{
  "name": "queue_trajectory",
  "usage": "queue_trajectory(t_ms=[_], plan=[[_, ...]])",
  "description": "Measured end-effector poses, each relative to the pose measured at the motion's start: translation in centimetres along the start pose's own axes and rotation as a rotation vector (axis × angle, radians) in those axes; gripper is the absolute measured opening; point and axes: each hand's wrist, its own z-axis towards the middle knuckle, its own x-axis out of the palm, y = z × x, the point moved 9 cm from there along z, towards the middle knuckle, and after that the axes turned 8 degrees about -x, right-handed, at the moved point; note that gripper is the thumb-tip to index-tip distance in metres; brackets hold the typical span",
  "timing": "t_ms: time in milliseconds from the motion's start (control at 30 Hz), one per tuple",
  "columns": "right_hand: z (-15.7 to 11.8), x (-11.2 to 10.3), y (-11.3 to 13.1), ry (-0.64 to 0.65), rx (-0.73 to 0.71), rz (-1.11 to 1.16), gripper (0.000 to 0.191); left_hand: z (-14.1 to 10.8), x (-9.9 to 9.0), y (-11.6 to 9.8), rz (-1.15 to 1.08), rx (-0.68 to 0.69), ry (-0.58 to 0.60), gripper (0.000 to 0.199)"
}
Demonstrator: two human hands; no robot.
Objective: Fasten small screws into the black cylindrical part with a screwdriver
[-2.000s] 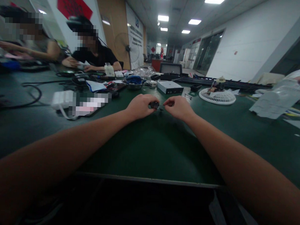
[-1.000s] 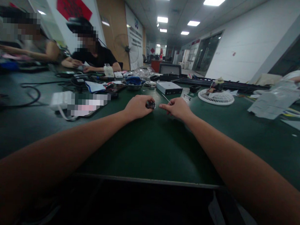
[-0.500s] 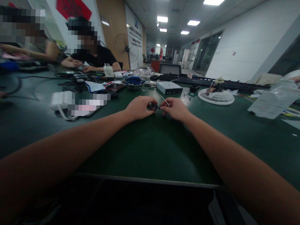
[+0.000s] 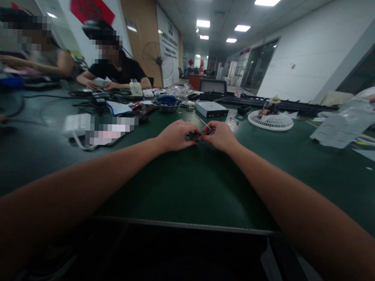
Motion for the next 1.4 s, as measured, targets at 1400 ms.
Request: queue_trajectory(t_ms=[1400], plan=[[-0.1,0.5,1.3,0.017,-0.047,-0.373,0.020,-0.7,-0.7,0.5,-0.102,-0.166,0.119,0.035]])
